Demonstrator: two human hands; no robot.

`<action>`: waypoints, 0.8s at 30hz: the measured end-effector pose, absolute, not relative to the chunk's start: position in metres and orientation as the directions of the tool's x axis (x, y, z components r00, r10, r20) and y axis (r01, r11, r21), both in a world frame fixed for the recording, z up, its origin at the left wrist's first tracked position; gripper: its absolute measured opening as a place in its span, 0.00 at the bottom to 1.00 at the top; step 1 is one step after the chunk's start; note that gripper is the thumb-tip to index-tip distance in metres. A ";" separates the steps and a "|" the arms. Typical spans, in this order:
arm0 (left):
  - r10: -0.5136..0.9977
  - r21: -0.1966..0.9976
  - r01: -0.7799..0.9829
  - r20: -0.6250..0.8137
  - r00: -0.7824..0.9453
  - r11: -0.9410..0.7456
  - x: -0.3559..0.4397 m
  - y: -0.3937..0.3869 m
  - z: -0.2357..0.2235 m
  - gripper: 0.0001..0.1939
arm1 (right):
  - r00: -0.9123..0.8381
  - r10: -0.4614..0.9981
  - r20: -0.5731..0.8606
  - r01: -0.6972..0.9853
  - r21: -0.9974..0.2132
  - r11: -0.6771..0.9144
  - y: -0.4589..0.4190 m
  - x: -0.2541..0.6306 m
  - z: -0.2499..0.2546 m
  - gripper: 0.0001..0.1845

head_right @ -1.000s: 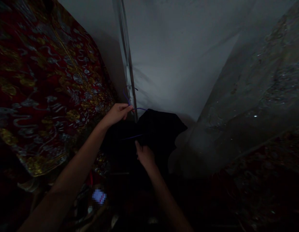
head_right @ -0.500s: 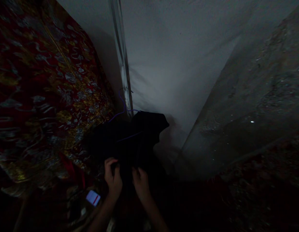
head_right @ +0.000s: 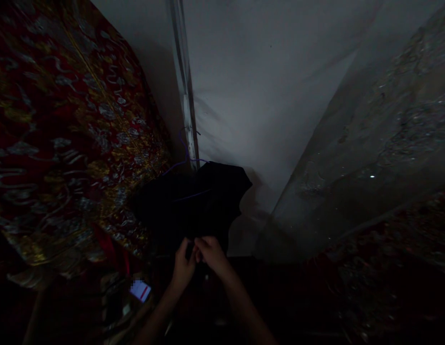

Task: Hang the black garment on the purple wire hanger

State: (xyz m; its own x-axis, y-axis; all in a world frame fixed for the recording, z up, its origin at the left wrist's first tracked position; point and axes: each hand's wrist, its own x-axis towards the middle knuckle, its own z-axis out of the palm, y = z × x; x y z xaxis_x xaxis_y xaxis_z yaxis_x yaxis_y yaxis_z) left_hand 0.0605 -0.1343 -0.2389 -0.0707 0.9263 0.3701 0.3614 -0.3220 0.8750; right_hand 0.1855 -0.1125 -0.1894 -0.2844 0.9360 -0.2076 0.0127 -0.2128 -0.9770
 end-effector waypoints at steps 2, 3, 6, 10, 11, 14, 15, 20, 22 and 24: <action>0.925 0.861 0.385 0.378 -0.045 -0.333 0.053 -0.135 -0.236 0.06 | -0.274 0.940 -0.203 -0.029 -0.975 -0.218 -0.101 0.184 -0.168 0.29; 0.925 0.853 0.401 0.378 -0.035 -0.334 0.049 -0.133 -0.235 0.06 | -0.249 0.952 -0.181 -0.066 -0.977 -0.203 -0.094 0.184 -0.153 0.28; 0.932 0.839 0.435 0.364 0.000 -0.327 0.036 -0.121 -0.229 0.06 | -0.127 0.989 -0.069 -0.207 -0.974 -0.095 -0.073 0.182 -0.098 0.25; 0.947 0.836 0.451 0.311 0.078 -0.312 0.015 -0.092 -0.231 0.06 | -0.018 0.997 0.076 -0.338 -0.939 0.065 -0.061 0.170 -0.042 0.22; 0.949 0.837 0.451 0.299 0.096 -0.310 0.010 -0.085 -0.231 0.06 | -0.017 0.996 0.091 -0.341 -0.937 0.080 -0.062 0.166 -0.037 0.22; 0.947 0.840 0.436 0.286 0.147 -0.321 0.000 -0.072 -0.218 0.04 | -0.063 0.991 0.116 -0.299 -0.950 0.092 -0.070 0.155 -0.039 0.22; 0.941 0.842 0.420 0.299 0.158 -0.338 0.000 -0.070 -0.206 0.05 | -0.075 0.989 0.127 -0.282 -0.954 0.101 -0.073 0.153 -0.043 0.22; 0.772 0.712 0.374 0.636 0.015 -0.594 0.014 -0.068 -0.103 0.17 | -0.061 0.970 0.236 -0.191 -0.956 0.220 -0.075 0.158 -0.048 0.22; 0.682 0.596 0.415 0.726 0.088 -0.687 0.018 -0.065 -0.064 0.17 | -0.050 0.958 0.283 -0.139 -0.952 0.274 -0.073 0.163 -0.044 0.21; 0.638 0.510 0.446 0.743 0.203 -0.736 0.019 -0.059 -0.042 0.12 | -0.038 0.945 0.325 -0.085 -0.943 0.321 -0.071 0.167 -0.042 0.21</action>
State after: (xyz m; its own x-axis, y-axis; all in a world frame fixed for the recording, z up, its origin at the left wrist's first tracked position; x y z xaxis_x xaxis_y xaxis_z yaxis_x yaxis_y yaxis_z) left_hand 0.0190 -0.0589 -0.0417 0.2025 0.6380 0.7429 0.4456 -0.7356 0.5102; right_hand 0.1671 -0.0709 -0.0419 -0.0382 0.9449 0.3250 -0.0852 0.3210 -0.9432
